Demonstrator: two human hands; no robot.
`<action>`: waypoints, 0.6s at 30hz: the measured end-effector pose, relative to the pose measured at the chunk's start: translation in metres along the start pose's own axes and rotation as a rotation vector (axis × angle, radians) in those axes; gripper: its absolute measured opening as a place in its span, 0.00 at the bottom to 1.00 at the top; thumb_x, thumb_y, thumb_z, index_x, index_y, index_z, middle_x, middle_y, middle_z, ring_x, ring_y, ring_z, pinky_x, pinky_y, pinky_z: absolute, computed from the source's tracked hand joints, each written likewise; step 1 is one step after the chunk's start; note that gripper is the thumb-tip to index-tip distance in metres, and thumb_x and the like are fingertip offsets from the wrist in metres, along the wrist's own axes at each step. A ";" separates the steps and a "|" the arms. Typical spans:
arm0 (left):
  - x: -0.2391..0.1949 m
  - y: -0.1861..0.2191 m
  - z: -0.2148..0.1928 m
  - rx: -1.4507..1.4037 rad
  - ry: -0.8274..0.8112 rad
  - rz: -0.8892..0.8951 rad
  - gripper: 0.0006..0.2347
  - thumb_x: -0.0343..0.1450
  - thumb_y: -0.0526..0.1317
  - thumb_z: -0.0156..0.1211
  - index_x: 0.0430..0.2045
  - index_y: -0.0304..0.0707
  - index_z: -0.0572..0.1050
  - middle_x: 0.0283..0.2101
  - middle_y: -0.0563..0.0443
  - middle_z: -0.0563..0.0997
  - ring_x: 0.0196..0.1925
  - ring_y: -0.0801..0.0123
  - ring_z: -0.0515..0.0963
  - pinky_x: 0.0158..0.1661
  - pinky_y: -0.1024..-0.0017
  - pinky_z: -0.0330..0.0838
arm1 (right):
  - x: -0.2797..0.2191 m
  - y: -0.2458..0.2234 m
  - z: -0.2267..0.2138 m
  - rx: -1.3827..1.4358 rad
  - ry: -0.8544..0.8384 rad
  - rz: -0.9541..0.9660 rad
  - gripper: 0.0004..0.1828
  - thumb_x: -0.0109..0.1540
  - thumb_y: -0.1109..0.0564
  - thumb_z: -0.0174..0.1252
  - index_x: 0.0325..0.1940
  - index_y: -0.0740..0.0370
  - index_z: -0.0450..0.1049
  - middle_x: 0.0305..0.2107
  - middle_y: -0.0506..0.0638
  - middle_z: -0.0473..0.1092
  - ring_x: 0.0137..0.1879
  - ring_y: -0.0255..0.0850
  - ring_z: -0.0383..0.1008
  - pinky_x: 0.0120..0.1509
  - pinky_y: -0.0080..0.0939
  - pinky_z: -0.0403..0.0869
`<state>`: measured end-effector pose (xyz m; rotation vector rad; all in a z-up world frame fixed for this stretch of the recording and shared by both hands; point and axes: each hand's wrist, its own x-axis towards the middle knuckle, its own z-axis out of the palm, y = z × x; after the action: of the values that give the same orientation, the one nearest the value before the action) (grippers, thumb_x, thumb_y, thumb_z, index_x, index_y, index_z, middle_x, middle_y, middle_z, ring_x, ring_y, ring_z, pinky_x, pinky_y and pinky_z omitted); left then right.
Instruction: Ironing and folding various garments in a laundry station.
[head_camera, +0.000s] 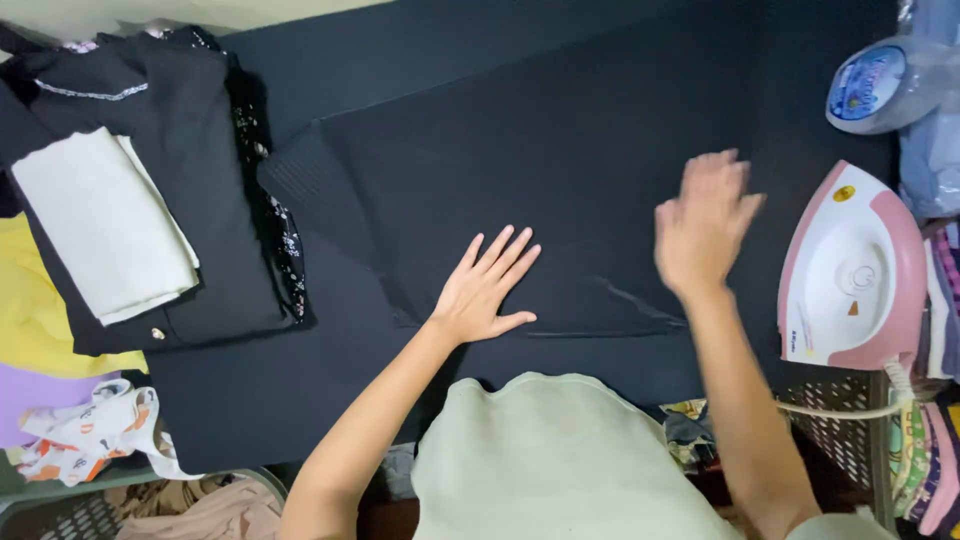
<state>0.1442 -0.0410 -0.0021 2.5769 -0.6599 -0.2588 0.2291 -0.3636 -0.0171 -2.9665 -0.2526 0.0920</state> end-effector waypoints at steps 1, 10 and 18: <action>-0.001 0.003 0.001 -0.007 -0.039 0.049 0.39 0.70 0.66 0.49 0.73 0.42 0.55 0.78 0.43 0.51 0.79 0.50 0.49 0.72 0.44 0.45 | -0.012 -0.021 -0.007 -0.068 -0.057 -0.105 0.38 0.69 0.45 0.47 0.82 0.62 0.55 0.79 0.63 0.46 0.84 0.61 0.42 0.80 0.74 0.44; -0.026 0.026 0.038 0.049 -0.094 0.202 0.27 0.77 0.56 0.47 0.72 0.48 0.58 0.78 0.50 0.55 0.81 0.57 0.51 0.75 0.46 0.45 | -0.082 0.049 0.019 0.281 0.145 0.151 0.30 0.76 0.48 0.42 0.81 0.59 0.55 0.79 0.61 0.48 0.85 0.59 0.45 0.85 0.67 0.47; 0.018 0.074 0.051 0.059 0.084 0.082 0.32 0.76 0.57 0.47 0.74 0.39 0.55 0.78 0.43 0.53 0.81 0.53 0.49 0.74 0.48 0.45 | -0.107 0.058 0.016 0.176 0.220 0.116 0.25 0.71 0.57 0.52 0.73 0.64 0.65 0.71 0.66 0.58 0.76 0.62 0.56 0.76 0.63 0.55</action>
<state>0.1149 -0.1276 -0.0121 2.5938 -0.7502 -0.1059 0.1318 -0.4363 -0.0376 -2.7835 -0.0419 -0.1876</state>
